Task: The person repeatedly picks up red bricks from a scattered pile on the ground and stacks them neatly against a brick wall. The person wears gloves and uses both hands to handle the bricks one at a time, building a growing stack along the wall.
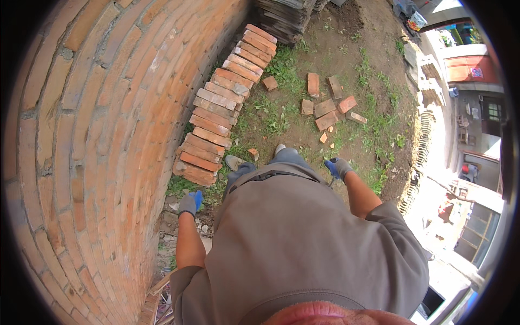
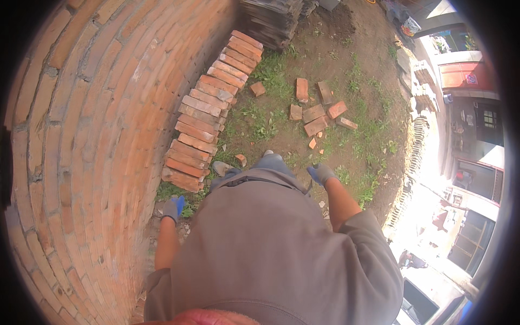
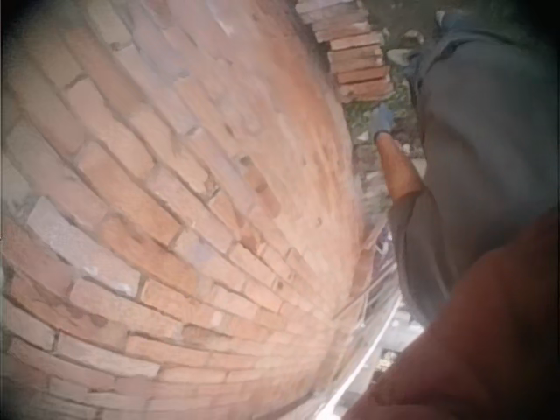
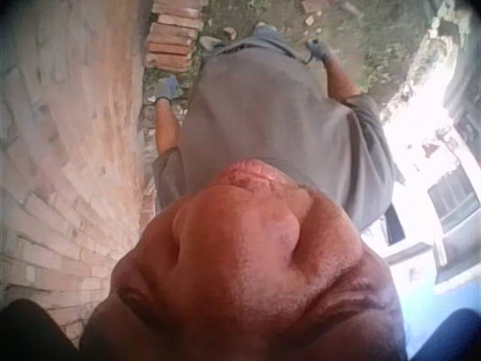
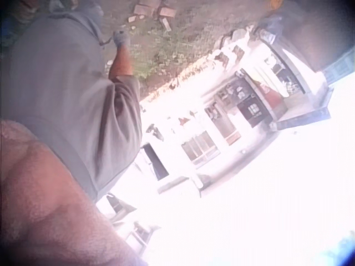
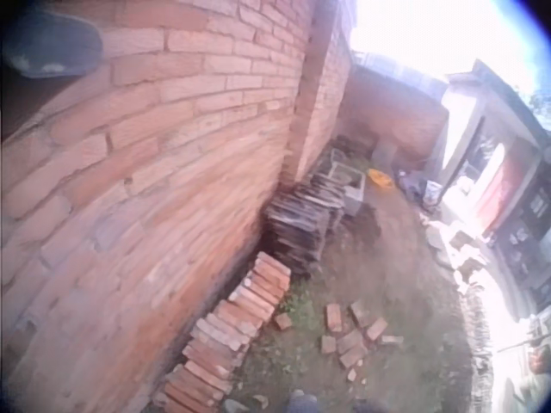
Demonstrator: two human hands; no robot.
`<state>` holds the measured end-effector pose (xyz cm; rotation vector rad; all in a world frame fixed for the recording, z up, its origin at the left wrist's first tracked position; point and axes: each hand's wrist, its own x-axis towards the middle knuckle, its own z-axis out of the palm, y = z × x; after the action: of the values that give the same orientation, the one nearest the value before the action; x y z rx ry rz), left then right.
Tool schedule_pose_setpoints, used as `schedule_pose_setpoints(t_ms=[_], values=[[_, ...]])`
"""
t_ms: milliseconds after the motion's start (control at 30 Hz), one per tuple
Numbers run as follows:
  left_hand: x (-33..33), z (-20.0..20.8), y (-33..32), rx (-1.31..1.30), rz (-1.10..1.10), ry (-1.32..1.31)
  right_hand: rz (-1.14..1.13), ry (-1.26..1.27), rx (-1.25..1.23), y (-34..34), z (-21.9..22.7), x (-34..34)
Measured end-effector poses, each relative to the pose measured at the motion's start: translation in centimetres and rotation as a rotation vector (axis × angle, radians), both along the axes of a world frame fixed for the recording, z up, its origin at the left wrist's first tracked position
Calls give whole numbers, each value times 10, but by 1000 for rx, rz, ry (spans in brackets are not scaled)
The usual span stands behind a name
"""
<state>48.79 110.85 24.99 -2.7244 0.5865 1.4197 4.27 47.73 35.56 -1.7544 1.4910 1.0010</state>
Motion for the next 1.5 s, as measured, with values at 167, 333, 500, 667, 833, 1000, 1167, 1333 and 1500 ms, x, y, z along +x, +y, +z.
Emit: schedule_pose_setpoints(t_ms=[167,333,500,667,833,1000,1167,1333,1500], values=[[-32,18,-53,43,-106,-21,-228,-282,-34,-37,-32,-18],[-101,58,-181,-85,24,-34,-355,-572,-11,-71,-48,-92],[-159,107,-341,-286,39,13,-610,-480,102,-106,-86,-233],[-208,159,-491,-555,427,369,-887,-344,137,-127,-109,-379],[-251,223,-600,-798,473,714,-1267,-568,13,-136,-94,-428],[-299,240,-693,-747,349,991,-1316,-826,-113,-148,-43,-372],[-350,253,-773,-585,231,1166,-1321,-1132,-44,-170,63,-283],[-384,269,-847,-472,40,1578,-1355,-1352,-85,-202,141,-206],[-388,285,-912,-337,-125,1735,-1408,-1601,-251,-228,161,-147]])
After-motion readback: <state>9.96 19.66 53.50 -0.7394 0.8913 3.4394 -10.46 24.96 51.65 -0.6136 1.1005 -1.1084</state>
